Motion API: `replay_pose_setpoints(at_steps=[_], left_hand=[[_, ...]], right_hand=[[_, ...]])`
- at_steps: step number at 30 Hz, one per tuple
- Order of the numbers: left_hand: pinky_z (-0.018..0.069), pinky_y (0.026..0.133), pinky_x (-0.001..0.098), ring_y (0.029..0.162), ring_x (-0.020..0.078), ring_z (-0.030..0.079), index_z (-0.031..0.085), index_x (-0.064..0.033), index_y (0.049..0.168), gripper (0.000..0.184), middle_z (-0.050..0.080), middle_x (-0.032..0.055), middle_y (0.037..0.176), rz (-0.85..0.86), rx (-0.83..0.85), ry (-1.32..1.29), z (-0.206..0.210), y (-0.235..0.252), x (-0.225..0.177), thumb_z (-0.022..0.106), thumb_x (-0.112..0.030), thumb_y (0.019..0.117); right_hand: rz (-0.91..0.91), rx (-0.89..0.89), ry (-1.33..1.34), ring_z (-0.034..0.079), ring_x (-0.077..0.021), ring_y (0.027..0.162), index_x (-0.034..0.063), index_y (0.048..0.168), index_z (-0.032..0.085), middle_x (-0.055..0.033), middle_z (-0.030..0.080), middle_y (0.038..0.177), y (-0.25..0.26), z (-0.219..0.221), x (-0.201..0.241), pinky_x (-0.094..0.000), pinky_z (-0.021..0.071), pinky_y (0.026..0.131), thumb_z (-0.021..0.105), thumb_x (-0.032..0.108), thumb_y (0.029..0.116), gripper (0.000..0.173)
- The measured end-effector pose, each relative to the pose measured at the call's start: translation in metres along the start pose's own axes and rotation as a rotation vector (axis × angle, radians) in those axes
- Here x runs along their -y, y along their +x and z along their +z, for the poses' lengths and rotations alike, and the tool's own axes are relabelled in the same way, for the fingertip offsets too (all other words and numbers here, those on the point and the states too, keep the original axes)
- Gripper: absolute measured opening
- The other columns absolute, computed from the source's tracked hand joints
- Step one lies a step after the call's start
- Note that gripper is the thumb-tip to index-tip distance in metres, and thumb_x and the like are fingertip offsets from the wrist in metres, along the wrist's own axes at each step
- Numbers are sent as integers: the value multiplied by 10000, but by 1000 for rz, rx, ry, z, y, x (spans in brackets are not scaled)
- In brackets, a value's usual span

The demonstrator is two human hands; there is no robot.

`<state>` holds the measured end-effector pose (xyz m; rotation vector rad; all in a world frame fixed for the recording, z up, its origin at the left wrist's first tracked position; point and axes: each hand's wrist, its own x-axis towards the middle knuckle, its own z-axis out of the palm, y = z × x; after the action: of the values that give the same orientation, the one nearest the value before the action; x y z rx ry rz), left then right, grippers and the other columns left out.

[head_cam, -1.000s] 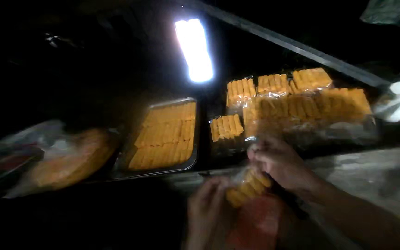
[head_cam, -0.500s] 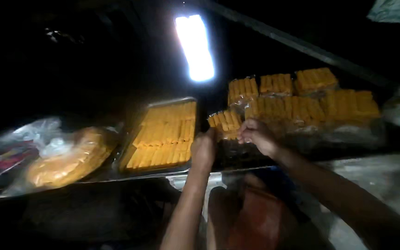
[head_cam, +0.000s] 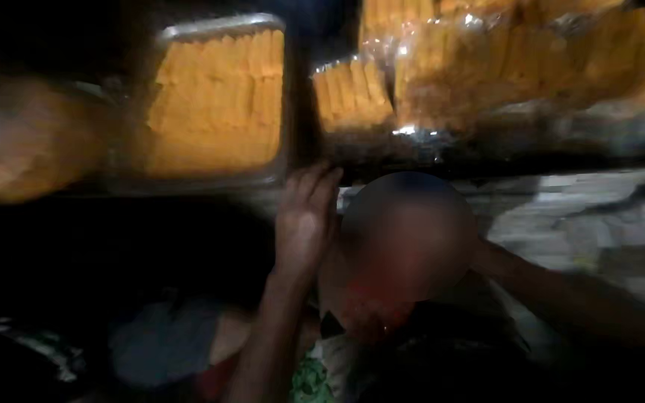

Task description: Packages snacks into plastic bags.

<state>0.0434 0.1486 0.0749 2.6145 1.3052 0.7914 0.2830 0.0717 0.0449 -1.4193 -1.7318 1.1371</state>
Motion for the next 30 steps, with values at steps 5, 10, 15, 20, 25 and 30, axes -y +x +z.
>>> replay_pose_setpoints(at_steps=[5, 10, 15, 20, 25, 30], left_hand=[[587, 845, 494, 926, 294, 729, 734, 0, 1123, 246, 743, 173, 1036, -430, 207, -126, -10, -101, -1, 603, -181, 1020], [600, 835, 367, 878, 156, 724, 747, -31, 1109, 185, 756, 93, 1003, -640, 462, -345, -23, -157, -28, 643, -117, 983], [567, 971, 458, 1061, 296, 726, 783, -8, 1071, 197, 753, 165, 1117, -288, 425, -413, 15, -185, -54, 657, 8, 919], [538, 1000, 467, 1104, 349, 691, 741, 82, 1054, 186, 726, 226, 1127, -229, 525, -399, 48, -178, -54, 665, -1, 905], [533, 996, 406, 1108, 246, 684, 697, 86, 1160, 265, 725, 170, 1157, -369, 669, -529, 56, -169, -48, 634, -60, 948], [543, 971, 328, 1081, 190, 687, 649, 145, 1192, 284, 719, 184, 1150, -444, 488, -718, 68, -188, -44, 582, 2, 956]], right_hand=[[126, 343, -98, 690, -303, 1029, -19, 1211, 663, -206, 700, 1130, -31, 44, 8, -477, 547, 937, 635, 333, 1010, 407], [170, 519, -247, 674, -414, 1083, 26, 1440, 500, -234, 687, 1181, -40, 85, 15, -618, 517, 926, 677, 404, 964, 633], [199, 506, -234, 669, -413, 1105, 41, 1479, 469, -242, 671, 1225, -36, 89, 15, -596, 520, 949, 599, 155, 1010, 500], [207, 466, -245, 673, -422, 1102, 51, 1443, 511, -237, 679, 1218, -37, 89, 18, -619, 521, 937, 570, 145, 1018, 440], [189, 393, -196, 670, -405, 1112, 48, 1418, 539, -237, 673, 1226, -41, 94, 5, -601, 525, 951, 584, 142, 1013, 418], [174, 399, -202, 667, -424, 1119, 55, 1449, 524, -247, 676, 1228, -43, 93, 7, -616, 519, 955, 589, 119, 1002, 457]])
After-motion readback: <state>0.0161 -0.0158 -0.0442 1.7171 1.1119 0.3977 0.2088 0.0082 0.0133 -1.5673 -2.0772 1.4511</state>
